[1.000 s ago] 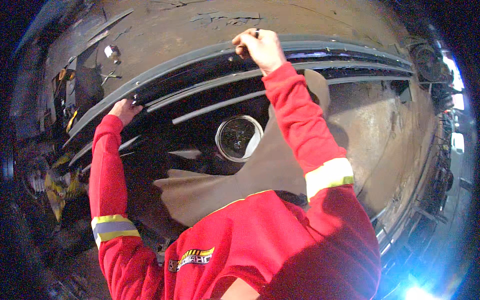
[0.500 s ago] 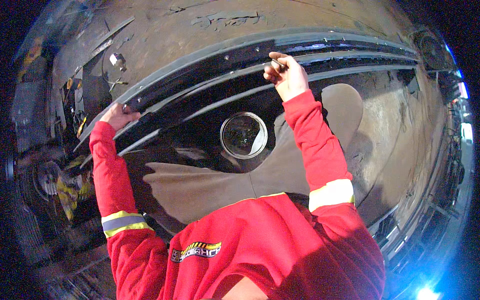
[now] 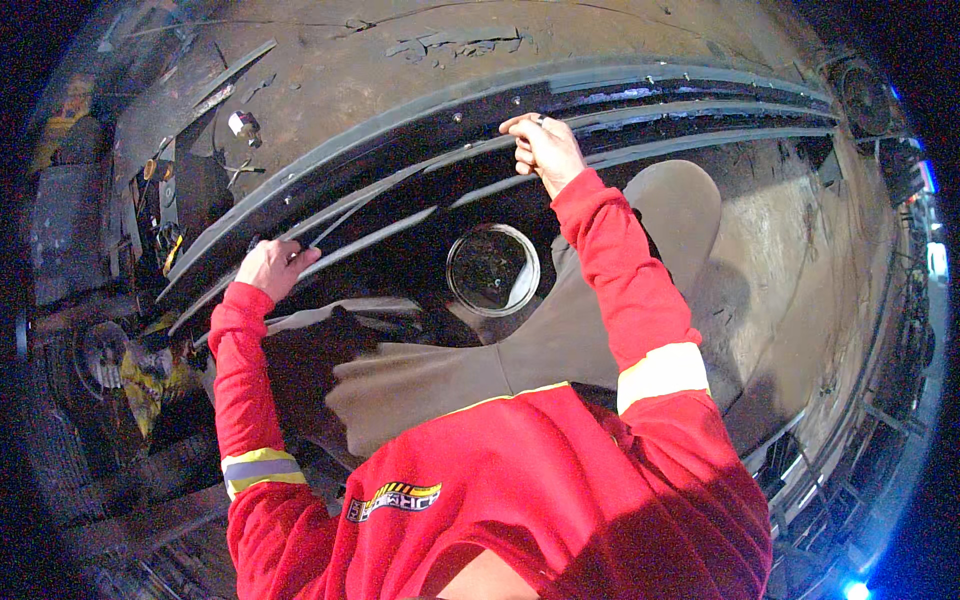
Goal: The person uses a screwdriver to tighten screws on a large curved metal frame, securing a rubber seal along its edge. They repeatedly pick up screws from a nearby container and fasten them into the frame, working methodically along the curve.
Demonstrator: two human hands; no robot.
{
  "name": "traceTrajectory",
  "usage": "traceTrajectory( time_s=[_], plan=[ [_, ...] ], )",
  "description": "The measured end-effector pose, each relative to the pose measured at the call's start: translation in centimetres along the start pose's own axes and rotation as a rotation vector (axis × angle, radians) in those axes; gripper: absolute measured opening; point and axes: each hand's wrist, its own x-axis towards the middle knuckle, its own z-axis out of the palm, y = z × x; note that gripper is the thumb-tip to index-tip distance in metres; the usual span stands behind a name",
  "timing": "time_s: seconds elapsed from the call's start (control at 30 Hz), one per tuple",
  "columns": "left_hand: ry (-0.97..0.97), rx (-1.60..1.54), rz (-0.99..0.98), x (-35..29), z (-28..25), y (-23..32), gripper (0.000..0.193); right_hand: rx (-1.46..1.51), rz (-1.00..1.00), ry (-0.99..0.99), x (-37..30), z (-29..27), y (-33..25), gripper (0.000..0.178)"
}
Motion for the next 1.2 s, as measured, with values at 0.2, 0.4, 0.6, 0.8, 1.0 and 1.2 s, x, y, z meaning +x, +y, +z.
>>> traceTrajectory(
  time_s=[0.2,0.4,0.6,0.8,1.0,1.2],
  plan=[
    [0.157,-0.11,-0.094,-0.2,-0.4,0.1,0.048,-0.956,-0.408,0.011,3.7,-0.1,2.3,0.021],
    [0.579,-0.2,-0.088,3.3,-3.8,-0.3,0.045,-1.357,-0.195,-0.142,6.9,0.2,0.9,0.025],
    [0.631,-0.174,-0.126,5.0,-6.4,-0.3,0.041,-1.445,-0.211,-0.268,8.4,0.8,1.1,0.028],
    [0.472,-0.185,-0.201,4.2,-6.8,0.4,0.042,-1.399,-0.171,-0.379,9.2,0.8,2.1,0.027],
    [0.024,-0.14,-0.151,1.8,-2.8,-1.2,0.043,-1.314,-0.088,-0.494,11.0,1.3,1.5,0.026],
    [0.094,-0.079,-0.132,2.5,-1.7,-1.7,0.044,-1.185,-0.093,-0.521,11.7,0.7,1.8,0.021]
  ],
)
